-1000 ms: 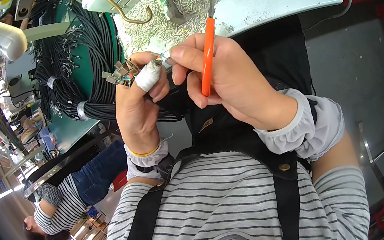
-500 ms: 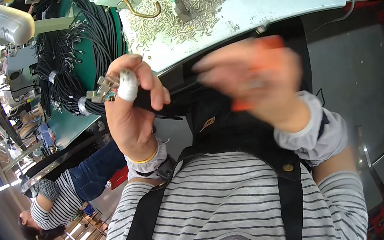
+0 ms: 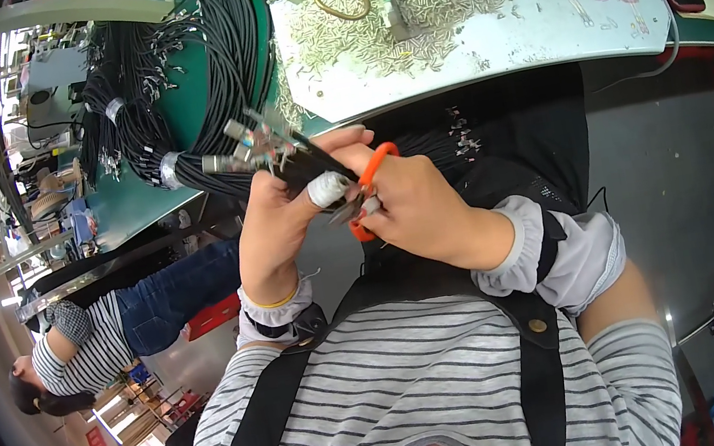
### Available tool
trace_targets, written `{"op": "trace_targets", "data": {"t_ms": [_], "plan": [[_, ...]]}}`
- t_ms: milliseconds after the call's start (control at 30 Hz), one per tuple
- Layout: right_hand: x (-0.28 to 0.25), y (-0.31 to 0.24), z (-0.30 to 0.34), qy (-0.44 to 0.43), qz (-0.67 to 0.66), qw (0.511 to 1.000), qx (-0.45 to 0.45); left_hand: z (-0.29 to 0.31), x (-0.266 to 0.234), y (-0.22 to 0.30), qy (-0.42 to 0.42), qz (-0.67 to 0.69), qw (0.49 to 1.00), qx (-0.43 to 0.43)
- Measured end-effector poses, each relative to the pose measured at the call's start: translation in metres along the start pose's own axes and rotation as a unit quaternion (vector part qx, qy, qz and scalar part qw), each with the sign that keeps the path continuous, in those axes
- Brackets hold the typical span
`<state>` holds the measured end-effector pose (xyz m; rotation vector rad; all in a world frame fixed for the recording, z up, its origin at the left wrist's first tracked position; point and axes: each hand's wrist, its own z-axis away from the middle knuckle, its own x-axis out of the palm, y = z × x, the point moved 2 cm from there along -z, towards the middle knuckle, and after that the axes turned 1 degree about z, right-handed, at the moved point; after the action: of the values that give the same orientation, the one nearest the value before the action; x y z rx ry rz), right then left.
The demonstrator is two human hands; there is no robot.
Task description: The person trims the ends of wires using shears and then inserts them into a machine to be processed. After removing the wires from the machine, the person trims the excess material with the shears.
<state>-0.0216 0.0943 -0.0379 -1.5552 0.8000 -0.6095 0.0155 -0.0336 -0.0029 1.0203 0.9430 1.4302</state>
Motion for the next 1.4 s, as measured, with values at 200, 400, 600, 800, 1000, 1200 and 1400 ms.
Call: {"op": "trace_targets", "data": {"t_ms": [200,400,600,800,1000,1200,1400], "plan": [[-0.009,0.007,0.002,0.067,0.111,0.982,-0.135,0.008,-0.014,0.005,0.103,-0.044,0.986,0.120],[-0.012,0.007,0.001,0.040,-0.011,0.999,-0.017,-0.008,-0.005,0.002,0.071,0.063,0.989,0.112],[-0.015,0.012,-0.002,0.081,-0.035,0.996,-0.014,-0.019,0.013,-0.019,-0.015,0.096,0.995,0.016],[-0.015,0.006,-0.001,0.103,0.186,0.977,-0.018,-0.020,0.019,-0.012,0.045,0.027,0.997,0.064],[-0.022,0.009,-0.004,0.068,0.005,0.998,0.000,-0.023,0.013,0.003,0.081,0.115,0.988,0.061],[-0.027,0.008,-0.003,0.012,0.000,1.000,-0.006,-0.028,0.022,0.002,0.017,0.032,0.997,0.069],[-0.032,0.009,-0.002,0.000,0.018,1.000,0.001,-0.030,0.019,0.001,-0.031,-0.044,0.995,0.078]]}}
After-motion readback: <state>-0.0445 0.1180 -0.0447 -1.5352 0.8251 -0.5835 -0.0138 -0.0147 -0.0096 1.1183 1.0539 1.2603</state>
